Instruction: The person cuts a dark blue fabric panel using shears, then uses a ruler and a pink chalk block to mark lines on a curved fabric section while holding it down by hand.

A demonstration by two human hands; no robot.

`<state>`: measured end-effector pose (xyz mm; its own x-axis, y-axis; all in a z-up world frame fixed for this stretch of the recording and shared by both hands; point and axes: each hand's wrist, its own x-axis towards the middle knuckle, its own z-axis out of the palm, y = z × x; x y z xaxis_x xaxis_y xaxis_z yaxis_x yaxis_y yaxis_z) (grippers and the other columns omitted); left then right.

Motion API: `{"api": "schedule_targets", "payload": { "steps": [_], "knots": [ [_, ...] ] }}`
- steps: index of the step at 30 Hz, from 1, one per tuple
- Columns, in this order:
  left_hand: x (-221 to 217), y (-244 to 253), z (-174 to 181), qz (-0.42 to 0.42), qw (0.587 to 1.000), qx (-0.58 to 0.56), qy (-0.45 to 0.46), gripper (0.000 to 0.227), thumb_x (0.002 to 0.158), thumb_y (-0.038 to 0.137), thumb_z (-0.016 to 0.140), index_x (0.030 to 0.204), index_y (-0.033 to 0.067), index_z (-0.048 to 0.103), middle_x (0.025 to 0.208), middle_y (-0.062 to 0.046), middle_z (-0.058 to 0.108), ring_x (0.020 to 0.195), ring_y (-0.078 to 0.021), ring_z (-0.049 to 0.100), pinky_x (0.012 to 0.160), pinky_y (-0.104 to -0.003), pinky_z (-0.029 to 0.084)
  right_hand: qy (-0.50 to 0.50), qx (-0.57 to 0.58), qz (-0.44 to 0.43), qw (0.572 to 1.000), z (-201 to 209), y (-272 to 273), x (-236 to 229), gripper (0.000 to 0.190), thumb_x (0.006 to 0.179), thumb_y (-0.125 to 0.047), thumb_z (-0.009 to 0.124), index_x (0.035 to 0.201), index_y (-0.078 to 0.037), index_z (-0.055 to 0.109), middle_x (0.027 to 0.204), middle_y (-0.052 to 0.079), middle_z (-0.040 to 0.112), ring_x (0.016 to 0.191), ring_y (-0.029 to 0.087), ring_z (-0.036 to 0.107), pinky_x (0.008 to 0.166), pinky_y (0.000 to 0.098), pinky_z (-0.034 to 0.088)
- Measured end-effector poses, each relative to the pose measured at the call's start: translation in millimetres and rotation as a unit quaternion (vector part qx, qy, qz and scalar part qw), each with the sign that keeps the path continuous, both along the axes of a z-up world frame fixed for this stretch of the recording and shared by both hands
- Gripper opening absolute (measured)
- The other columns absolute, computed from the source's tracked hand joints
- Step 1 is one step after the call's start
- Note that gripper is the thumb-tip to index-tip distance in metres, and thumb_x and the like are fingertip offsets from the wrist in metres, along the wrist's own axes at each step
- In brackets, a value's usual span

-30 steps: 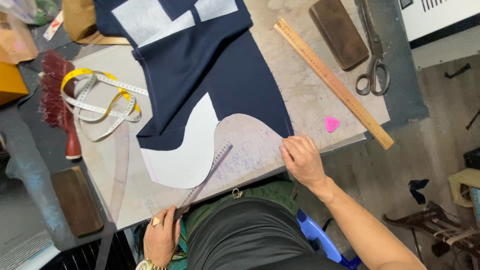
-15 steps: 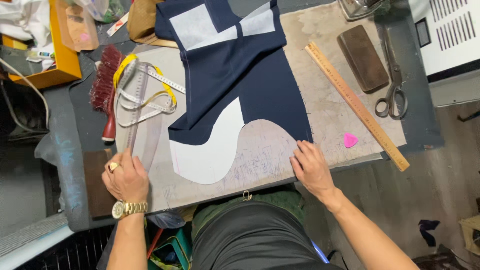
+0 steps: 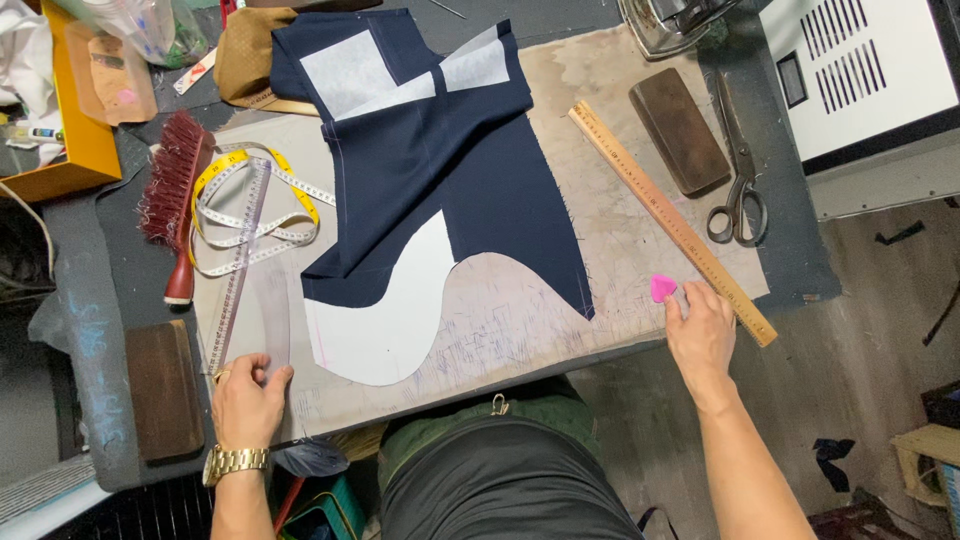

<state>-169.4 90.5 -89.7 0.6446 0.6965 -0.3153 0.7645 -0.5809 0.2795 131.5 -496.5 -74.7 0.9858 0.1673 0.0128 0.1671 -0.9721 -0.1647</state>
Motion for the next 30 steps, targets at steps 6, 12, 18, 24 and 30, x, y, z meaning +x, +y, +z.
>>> {"api": "schedule_targets", "payload": {
  "steps": [6,12,18,24,30],
  "knots": [
    [-18.6,-36.5,22.7,0.023,0.999,-0.02,-0.038,0.017,0.097,0.021,0.06,0.109,0.0094,0.065,0.104,-0.018,0.073,0.101,-0.0446,0.066,0.09,-0.056,0.048,0.051,0.061,-0.019,0.997,19.8,10.9,5.1,0.044,0.101,-0.032,0.066,0.133,-0.002,0.065,0.134,0.015,0.067,0.123,0.042,0.055,0.1,0.0542,0.046],
    [21.4,-54.8,91.7,0.028,0.995,-0.054,-0.078,0.034,0.101,0.017,0.051,0.131,0.0157,0.068,0.104,-0.005,0.077,0.087,-0.0211,0.073,0.095,-0.039,0.049,0.001,0.07,0.04,0.997,3.4,14.5,2.6,0.041,0.097,-0.025,0.074,0.131,-0.002,0.069,0.125,0.013,0.068,0.114,0.036,0.058,0.099,0.0469,0.049],
    [130.4,-55.4,132.4,-0.246,0.967,0.066,0.016,0.043,0.103,0.016,0.052,0.143,0.0276,0.06,0.095,-0.008,0.066,0.076,-0.0348,0.062,0.061,-0.051,0.048,0.112,0.162,-0.121,0.973,25.2,33.6,0.9,0.052,0.093,-0.021,0.082,0.134,0.0,0.057,0.103,0.018,0.054,0.115,0.039,0.049,0.088,0.0493,0.045],
    [266.4,-86.5,130.8,-0.537,0.821,0.169,-0.099,0.041,0.105,0.005,0.059,0.14,0.0242,0.066,0.072,-0.007,0.053,0.052,-0.0318,0.05,0.055,-0.045,0.043,0.133,0.304,-0.224,0.917,23.1,54.3,-40.6,0.016,0.099,-0.015,0.071,0.089,-0.002,0.069,0.096,0.009,0.062,0.091,0.022,0.061,0.076,0.0364,0.049],
    [350.2,-134.5,61.9,-0.684,0.68,0.123,-0.234,0.037,0.097,0.017,0.061,0.122,0.0422,0.073,0.084,0.007,0.056,0.07,-0.0171,0.059,0.073,-0.032,0.042,-0.109,0.418,-0.312,0.846,34.9,99.0,-78.5,0.015,0.107,-0.016,0.065,0.1,-0.004,0.067,0.094,0.014,0.078,0.091,0.029,0.077,0.082,0.0375,0.058]
  ]
}}
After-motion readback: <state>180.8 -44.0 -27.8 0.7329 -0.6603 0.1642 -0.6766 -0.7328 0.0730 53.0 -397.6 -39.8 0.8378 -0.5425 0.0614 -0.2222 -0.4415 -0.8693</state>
